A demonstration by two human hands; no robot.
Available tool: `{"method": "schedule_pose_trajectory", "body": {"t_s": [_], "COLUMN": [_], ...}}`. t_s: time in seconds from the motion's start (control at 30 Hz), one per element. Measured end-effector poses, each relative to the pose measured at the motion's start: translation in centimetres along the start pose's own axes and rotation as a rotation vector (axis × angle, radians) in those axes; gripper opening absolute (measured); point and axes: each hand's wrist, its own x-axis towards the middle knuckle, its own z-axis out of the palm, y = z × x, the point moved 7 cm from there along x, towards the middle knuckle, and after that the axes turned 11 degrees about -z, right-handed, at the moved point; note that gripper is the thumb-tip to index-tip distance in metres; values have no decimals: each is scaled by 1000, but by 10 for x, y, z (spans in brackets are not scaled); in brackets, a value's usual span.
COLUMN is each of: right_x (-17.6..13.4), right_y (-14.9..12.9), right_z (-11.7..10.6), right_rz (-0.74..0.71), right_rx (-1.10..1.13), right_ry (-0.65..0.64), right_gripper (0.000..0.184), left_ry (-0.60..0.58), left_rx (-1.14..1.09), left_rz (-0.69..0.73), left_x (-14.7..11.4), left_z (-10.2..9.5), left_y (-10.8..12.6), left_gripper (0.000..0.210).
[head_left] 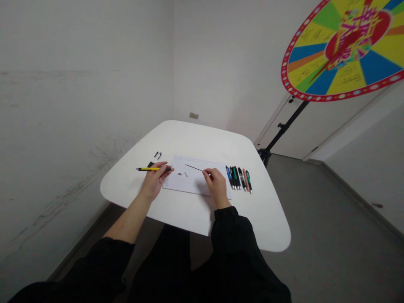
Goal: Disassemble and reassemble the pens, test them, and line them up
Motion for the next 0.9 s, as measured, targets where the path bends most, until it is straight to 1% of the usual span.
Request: {"method": "schedule_pose_trajectory", "body": {"t_s": [0.13,0.23,0.4,0.53,0.67,0.9], "right_x": [-4,-6,-6,-9,-13,-15], "right_y": [4,2,-5,-8,-9,-12], "right_z": [-4,-1,9,18,24,28], "right_rz": [39,23,-21,2,38,46], "right_rx": [-80,-168,-343,-445,-487,-468], "right_ry": [-9,-46,-136,-241,-341,-390], "right_gripper": [21,17,13,14,13,11], "left_ry": [10,8,4,4,-1,16], "left_rx": [12,14,15,23,25,-1], "left_rz": [6,9,5,1,1,-11], "left_x": [3,4,3,3,4,2], "left_z": [-3,-5,-5,-5,-4,-2], "left_y": [-2,-2,-2,-2,-2,-1], "left_gripper": [30,30,32,32,32,32]}}
